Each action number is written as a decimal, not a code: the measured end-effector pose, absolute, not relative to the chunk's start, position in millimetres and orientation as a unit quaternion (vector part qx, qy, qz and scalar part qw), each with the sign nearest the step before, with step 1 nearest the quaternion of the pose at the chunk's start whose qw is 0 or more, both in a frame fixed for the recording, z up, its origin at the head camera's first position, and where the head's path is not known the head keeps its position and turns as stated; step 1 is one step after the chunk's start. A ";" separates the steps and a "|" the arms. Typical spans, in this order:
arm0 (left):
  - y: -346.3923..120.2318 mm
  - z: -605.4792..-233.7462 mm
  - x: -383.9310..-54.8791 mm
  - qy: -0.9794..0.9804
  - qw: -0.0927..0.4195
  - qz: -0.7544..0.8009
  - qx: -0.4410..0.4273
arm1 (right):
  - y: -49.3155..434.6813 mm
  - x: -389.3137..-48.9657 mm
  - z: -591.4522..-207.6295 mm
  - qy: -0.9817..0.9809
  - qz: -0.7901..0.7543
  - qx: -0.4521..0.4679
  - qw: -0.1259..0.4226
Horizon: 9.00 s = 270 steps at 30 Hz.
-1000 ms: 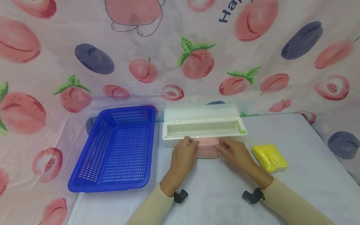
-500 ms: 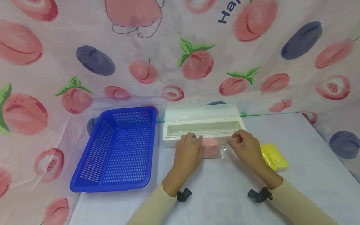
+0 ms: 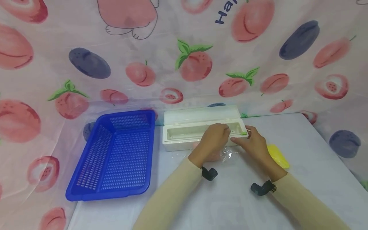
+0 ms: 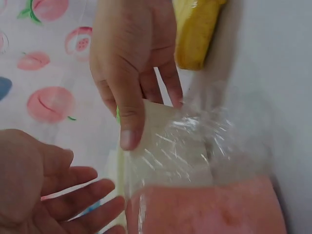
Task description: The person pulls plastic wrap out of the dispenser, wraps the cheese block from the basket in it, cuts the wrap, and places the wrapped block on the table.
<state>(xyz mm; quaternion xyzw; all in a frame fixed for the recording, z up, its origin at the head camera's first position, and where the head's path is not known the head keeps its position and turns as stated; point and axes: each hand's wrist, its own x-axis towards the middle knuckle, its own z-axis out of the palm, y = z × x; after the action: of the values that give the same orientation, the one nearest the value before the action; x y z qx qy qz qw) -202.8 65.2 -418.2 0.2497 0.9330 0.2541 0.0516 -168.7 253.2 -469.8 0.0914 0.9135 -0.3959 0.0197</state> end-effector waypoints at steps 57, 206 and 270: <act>-3.4 -408.8 -219.1 0.963 0.117 0.239 -0.040 | 270.3 -178.8 -473.9 0.930 -0.356 0.086 -0.007; -49.0 -471.4 -40.5 0.805 0.196 0.539 0.154 | 187.8 -44.9 -457.8 0.802 -0.536 -0.141 0.225; -54.9 -485.9 -66.7 0.903 -0.086 0.032 0.419 | 199.9 -74.0 -480.1 0.886 -0.174 -0.430 0.005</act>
<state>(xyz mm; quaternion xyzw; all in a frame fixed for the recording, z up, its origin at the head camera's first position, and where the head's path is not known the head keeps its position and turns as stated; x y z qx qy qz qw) -66.7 -54.9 -485.9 0.4188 0.9034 0.0321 -0.0859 -74.0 199.9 -480.1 -0.4303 0.8856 -0.1745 0.0048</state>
